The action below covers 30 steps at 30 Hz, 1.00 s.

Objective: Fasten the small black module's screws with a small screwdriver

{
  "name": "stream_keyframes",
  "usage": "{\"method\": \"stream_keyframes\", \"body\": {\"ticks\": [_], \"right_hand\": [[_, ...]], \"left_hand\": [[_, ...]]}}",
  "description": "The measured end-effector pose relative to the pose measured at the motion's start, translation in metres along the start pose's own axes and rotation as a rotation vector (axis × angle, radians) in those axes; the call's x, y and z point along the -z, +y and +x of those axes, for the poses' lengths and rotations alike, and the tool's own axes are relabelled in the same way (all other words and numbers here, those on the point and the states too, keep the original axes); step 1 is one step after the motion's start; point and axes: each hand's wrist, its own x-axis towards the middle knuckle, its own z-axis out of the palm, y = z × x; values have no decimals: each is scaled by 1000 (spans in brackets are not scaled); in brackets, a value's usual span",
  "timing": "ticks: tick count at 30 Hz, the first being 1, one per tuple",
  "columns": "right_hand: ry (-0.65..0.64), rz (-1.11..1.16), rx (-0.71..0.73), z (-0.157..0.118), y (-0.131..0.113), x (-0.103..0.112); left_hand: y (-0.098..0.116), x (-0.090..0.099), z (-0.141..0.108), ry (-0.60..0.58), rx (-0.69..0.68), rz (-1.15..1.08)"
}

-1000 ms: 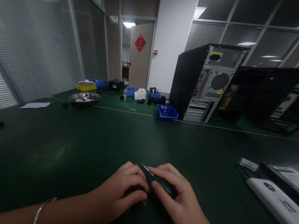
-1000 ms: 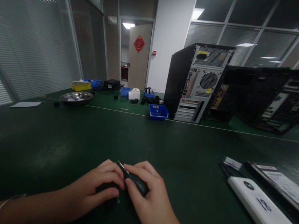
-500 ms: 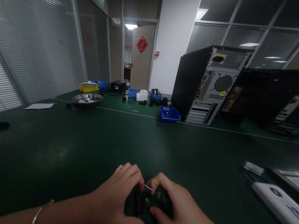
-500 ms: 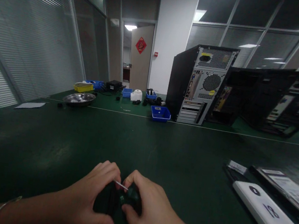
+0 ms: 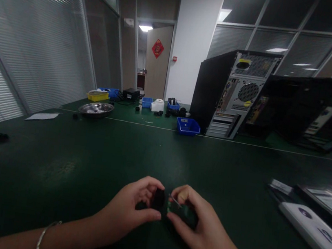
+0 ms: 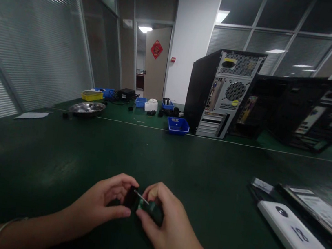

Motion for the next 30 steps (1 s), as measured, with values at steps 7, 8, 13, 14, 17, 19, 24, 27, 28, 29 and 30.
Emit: {"method": "stream_keyframes", "body": {"ticks": [7,8,13,14,17,19,24,27,28,29,30], "right_hand": [[55,118,91,-4,-9,-5],[49,116,100,-5,-9,-6],[12,66,126,-7,-10,-8],[10,58,123,-7,-10,-8],[13,49,106,-8,-11,-8],[11,53,101,-7,-10,-8],[20,72,94,-6,-7,-10],[30,65,99,-7,-8,-10],[36,58,113,-8,-8,-9],[40,49,128,-9,-9,-9],[42,40,143,-10,-9,-9]], "left_hand": [[-7,-10,1,-46,68,-359],[-6,-11,0,-47,69,-334],[-3,-14,-4,-48,49,-190],[-2,-14,-5,-39,47,-174],[-1,-14,-6,-22,46,-150],[-1,-13,-6,-27,38,-149],[-3,-13,-6,-37,45,-146],[-5,-14,-6,-66,40,-211],[-5,-14,-6,-86,30,-247],[-5,-15,-6,-115,19,-294],[-5,-15,-7,-154,7,-353]]}}
